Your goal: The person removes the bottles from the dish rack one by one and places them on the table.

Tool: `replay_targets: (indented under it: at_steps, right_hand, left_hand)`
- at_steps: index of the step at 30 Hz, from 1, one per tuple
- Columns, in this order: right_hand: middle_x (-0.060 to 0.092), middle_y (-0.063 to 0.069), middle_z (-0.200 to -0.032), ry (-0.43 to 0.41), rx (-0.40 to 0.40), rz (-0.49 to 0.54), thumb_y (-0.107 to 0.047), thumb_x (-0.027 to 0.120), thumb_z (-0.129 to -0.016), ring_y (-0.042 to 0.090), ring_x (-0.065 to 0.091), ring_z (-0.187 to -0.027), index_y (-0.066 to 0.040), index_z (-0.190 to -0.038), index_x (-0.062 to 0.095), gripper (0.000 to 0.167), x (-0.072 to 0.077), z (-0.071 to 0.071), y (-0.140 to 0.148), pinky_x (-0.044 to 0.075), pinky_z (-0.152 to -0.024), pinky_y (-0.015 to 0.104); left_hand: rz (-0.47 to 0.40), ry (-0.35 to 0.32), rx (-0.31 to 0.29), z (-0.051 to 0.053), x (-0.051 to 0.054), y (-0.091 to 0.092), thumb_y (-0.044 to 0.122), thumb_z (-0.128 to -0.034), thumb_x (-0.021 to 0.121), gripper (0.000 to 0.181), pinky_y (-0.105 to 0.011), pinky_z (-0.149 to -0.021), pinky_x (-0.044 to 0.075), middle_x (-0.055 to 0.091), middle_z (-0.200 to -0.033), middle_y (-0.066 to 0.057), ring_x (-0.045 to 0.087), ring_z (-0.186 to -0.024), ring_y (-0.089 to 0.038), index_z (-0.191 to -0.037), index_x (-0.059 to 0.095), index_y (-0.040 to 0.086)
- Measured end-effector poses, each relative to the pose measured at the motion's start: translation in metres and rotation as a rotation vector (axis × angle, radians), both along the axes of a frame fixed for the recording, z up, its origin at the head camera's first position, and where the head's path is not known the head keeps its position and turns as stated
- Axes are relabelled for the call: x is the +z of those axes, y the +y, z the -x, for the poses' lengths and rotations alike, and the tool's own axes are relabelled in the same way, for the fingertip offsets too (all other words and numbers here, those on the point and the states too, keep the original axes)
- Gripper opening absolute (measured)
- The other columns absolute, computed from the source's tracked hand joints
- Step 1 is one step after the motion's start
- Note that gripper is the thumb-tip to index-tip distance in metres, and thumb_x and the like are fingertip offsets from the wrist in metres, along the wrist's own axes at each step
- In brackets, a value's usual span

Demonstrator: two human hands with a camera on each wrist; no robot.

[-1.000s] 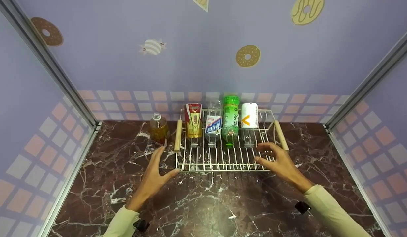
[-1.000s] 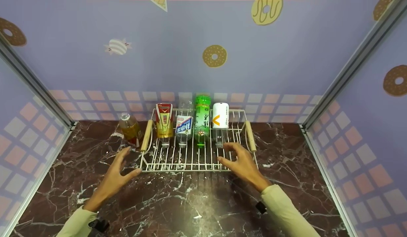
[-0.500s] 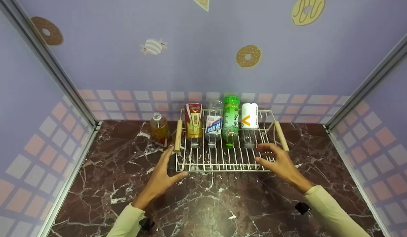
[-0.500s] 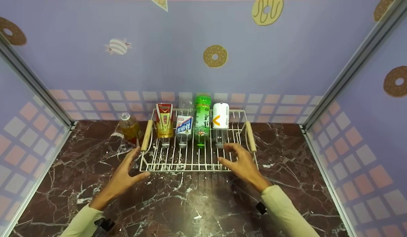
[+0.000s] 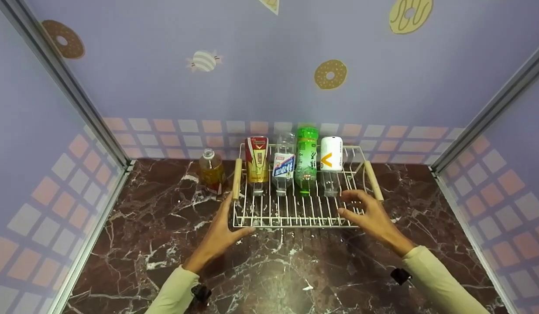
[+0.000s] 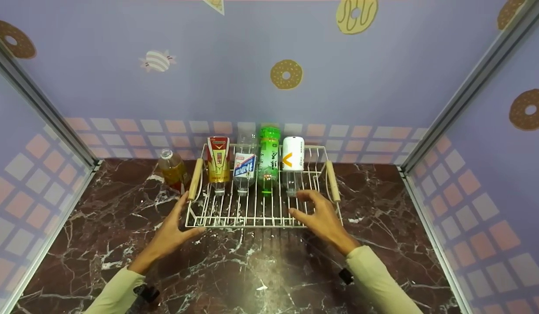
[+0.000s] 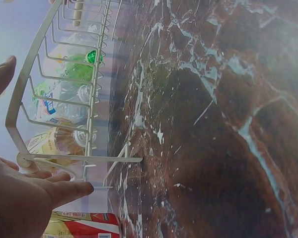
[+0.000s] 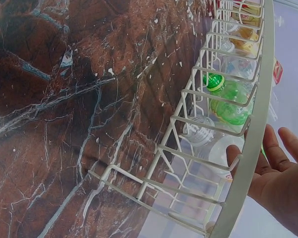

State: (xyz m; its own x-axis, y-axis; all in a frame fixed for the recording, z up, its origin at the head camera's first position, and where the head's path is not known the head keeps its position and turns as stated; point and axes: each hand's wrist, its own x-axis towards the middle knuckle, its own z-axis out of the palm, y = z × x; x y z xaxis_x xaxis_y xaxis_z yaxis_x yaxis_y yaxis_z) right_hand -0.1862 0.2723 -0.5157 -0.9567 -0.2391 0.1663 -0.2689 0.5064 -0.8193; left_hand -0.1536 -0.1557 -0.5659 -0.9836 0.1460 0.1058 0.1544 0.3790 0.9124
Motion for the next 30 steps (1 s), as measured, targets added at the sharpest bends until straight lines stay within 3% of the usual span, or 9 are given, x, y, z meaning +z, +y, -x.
replay_targets:
  at_steps: [4,10,20,25,30]
  right_hand:
    - [0.073,0.018,-0.134,0.010,-0.011,-0.003,-0.016,0.086,-0.096,0.044,0.067,-0.125,0.002,-0.140,0.067,0.051,0.001,0.002,0.000,0.054,-0.111,0.055]
    - [0.070,0.021,-0.138,-0.018,-0.010,0.001,-0.020,0.086,-0.097,0.047,0.065,-0.129,0.003,-0.140,0.066,0.053,0.003,0.004,-0.001,0.052,-0.113,0.064]
    - [0.070,0.019,-0.138,0.015,0.033,-0.078,-0.025,0.086,-0.098,0.040,0.064,-0.129,0.002,-0.143,0.064,0.057,0.012,0.014,-0.002,0.051,-0.115,0.065]
    - [0.069,0.021,-0.137,0.023,0.056,-0.087,-0.025,0.085,-0.098,0.042,0.065,-0.128,0.002,-0.144,0.063,0.057,0.018,0.022,-0.004,0.051,-0.114,0.066]
    - [0.067,0.020,-0.142,-0.005,0.060,-0.102,-0.030,0.085,-0.099,0.040,0.063,-0.132,0.001,-0.147,0.061,0.062,0.026,0.031,-0.005,0.048,-0.117,0.067]
  left_hand:
    - [-0.030,-0.011,-0.005,0.002,-0.001,0.004,0.045,-0.0863,0.094,0.130,-0.077,-0.128,0.013,0.005,-0.183,-0.020,0.010,-0.167,-0.049,-0.178,0.008,0.012]
    - [-0.063,-0.018,-0.011,0.005,-0.005,0.008,0.043,-0.0897,0.092,0.129,-0.078,-0.127,0.012,0.001,-0.182,-0.023,0.008,-0.166,-0.050,-0.178,0.002,0.015]
    - [-0.097,-0.055,0.022,0.007,-0.007,0.011,0.045,-0.0880,0.092,0.133,-0.075,-0.129,0.010,-0.001,-0.182,-0.022,0.013,-0.166,-0.048,-0.178,-0.002,0.020]
    - [-0.110,-0.067,0.031,0.007,-0.007,0.010,0.037,-0.0890,0.093,0.130,-0.078,-0.128,0.011,0.002,-0.182,-0.022,0.016,-0.165,-0.050,-0.179,0.000,0.020]
    - [-0.123,-0.071,0.024,0.007,-0.009,0.011,0.040,-0.0876,0.094,0.131,-0.081,-0.125,0.018,0.019,-0.178,-0.027,0.027,-0.162,-0.051,-0.179,0.001,0.022]
